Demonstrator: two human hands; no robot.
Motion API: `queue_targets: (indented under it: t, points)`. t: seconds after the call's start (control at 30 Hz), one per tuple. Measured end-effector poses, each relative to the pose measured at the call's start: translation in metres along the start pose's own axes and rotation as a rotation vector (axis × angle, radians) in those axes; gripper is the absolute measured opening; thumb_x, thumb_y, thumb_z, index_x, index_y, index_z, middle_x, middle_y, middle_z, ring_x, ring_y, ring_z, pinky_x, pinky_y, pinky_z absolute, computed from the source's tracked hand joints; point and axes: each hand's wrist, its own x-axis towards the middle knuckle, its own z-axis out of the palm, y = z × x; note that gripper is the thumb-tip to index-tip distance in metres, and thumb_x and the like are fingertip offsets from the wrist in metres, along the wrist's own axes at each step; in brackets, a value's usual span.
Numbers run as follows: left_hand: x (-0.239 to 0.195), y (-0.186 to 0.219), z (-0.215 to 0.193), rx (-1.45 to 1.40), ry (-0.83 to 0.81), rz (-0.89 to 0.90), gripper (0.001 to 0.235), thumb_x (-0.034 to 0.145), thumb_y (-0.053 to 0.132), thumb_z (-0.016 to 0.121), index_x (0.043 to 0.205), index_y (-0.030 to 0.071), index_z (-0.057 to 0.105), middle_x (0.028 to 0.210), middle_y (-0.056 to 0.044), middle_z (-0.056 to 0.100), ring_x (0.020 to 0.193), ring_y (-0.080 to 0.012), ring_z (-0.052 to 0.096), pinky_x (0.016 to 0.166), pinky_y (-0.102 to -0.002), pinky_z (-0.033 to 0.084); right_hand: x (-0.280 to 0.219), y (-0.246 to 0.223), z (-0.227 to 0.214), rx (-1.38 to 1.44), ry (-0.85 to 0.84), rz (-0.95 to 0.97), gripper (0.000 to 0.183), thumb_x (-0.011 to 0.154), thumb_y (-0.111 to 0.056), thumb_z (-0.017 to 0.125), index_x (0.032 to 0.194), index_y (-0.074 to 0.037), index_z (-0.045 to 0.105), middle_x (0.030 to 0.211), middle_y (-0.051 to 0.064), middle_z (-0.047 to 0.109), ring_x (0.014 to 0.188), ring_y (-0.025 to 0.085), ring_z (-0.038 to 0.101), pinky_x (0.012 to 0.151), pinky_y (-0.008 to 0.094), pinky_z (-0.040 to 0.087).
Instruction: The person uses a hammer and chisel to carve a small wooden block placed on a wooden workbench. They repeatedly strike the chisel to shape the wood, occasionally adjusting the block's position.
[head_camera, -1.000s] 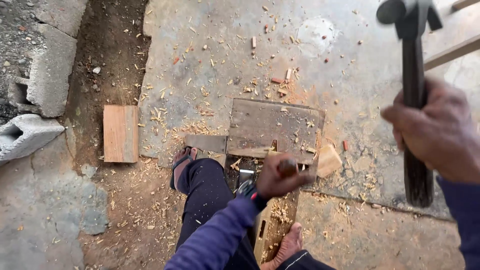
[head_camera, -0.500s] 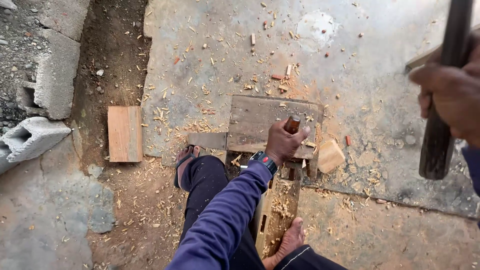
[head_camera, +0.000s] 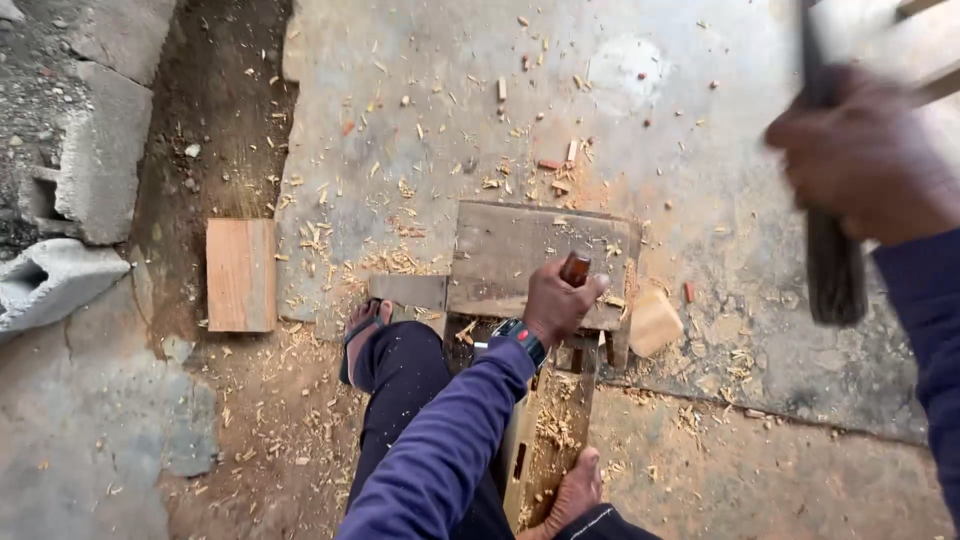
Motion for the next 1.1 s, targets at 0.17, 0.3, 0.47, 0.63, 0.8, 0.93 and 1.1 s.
queue_targets:
  t: [0.17,0.3,0.47,0.63,0.8,0.93,1.1]
  points:
    - [-0.015,-0.008,0.003,0.015,0.023,0.010,0.038,0.085,0.032,0.078,0.068,0.007,0.056,0.057,-0.003,0.054,0.051,-0.0162,0.050,0.051,-0.039,0.046,0.023,0.090,0.106,-0.149,-0.294,-0.134,0.012,0.093,-0.017,0.059,0.099,-0.010,0.066,0.076,0.014,0.070,0.069,0.029,0.071,0.063,0.047,0.058]
    - [-0.015,-0.009,0.000,-0.154,0.004,-0.113,0.028,0.081,0.032,0.079,0.079,0.010,0.062,0.063,-0.001,0.058,0.053,-0.0145,0.053,0.052,-0.039,0.049,-0.029,0.065,0.105,-0.204,-0.547,-0.172,0.019,0.083,-0.017,0.069,0.090,0.000,0.067,0.070,0.014,0.068,0.067,0.027,0.067,0.064,0.046,0.054]
    - [-0.009,-0.019,0.004,0.033,0.001,-0.099,0.039,0.086,0.033,0.080,0.073,0.001,0.062,0.061,-0.009,0.059,0.054,-0.0193,0.052,0.054,-0.040,0.047,-0.017,0.065,0.095,0.036,-0.255,-0.033,0.019,0.088,-0.016,0.070,0.098,0.000,0.069,0.072,0.015,0.065,0.063,0.024,0.059,0.055,0.044,0.048]
    - [-0.014,-0.015,0.005,-0.054,0.004,-0.020,0.027,0.084,0.026,0.081,0.079,0.002,0.069,0.068,-0.006,0.067,0.061,-0.0155,0.060,0.059,-0.035,0.051,-0.083,0.087,0.159,-0.023,-0.408,-0.050,0.015,0.085,-0.009,0.063,0.100,-0.005,0.064,0.071,0.009,0.067,0.060,0.018,0.065,0.054,0.033,0.055]
    - [-0.064,-0.014,0.000,-0.109,-0.095,0.113,0.030,0.084,0.018,0.082,0.076,0.008,0.056,0.065,-0.003,0.048,0.060,-0.0131,0.048,0.054,-0.032,0.043,-0.172,0.093,0.119,0.374,-0.381,0.000,0.019,0.082,-0.016,0.069,0.083,-0.005,0.054,0.065,0.004,0.049,0.054,0.016,0.050,0.046,0.037,0.042]
    - [-0.120,0.019,-0.034,-0.047,-0.251,0.392,0.039,0.087,0.027,0.083,0.068,0.012,0.053,0.061,0.003,0.051,0.054,-0.0087,0.049,0.049,-0.029,0.040,-0.221,0.136,0.130,0.389,-0.372,0.268,0.022,0.085,-0.017,0.076,0.085,-0.004,0.058,0.063,0.005,0.055,0.049,0.018,0.054,0.044,0.037,0.047]
    - [-0.068,-0.014,-0.014,-0.217,-0.305,0.148,0.040,0.087,0.029,0.082,0.064,0.015,0.052,0.060,0.005,0.057,0.054,-0.0075,0.054,0.051,-0.029,0.052,-0.253,0.177,0.164,0.925,-0.252,0.333,0.018,0.077,-0.002,0.072,0.085,-0.002,0.056,0.053,0.004,0.051,0.036,0.014,0.045,0.034,0.032,0.037]
